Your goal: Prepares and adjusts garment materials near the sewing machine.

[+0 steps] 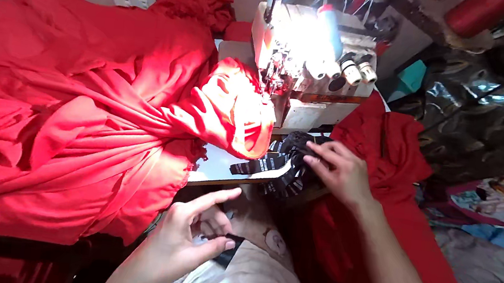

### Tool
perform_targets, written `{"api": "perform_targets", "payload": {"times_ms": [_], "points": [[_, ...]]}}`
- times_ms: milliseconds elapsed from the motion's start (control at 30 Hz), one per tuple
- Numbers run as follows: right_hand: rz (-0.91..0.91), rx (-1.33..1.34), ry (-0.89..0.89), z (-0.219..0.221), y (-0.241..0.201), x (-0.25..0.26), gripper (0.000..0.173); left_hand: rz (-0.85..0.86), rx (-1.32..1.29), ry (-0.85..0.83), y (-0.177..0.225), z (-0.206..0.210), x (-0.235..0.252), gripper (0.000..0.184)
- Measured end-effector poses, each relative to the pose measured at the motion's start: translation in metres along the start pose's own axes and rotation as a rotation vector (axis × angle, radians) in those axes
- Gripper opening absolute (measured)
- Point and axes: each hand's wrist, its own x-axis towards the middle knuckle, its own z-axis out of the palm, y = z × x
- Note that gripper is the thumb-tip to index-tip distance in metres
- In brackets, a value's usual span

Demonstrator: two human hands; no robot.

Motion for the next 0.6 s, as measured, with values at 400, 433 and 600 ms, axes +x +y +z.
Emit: {"api": "perform_targets", "payload": {"times_ms": [400,433,600], "points": [[-0.002,-0.072,0.210,0.040,0.045,0.015,0.039,0.001,-0.204,0.551,0.013,0.027,0.062,0.045],[-0.006,-0.093,0.250,0.040,0.041,0.013,0.041,-0.003,-0.201,0.561,0.014,0.029,0.062,0.045],[-0.145,0.338,0.321,0.028,-0.042,0.008,0.039,0.039,-0.197,0.606,0.011,0.036,0.062,0.046]]}}
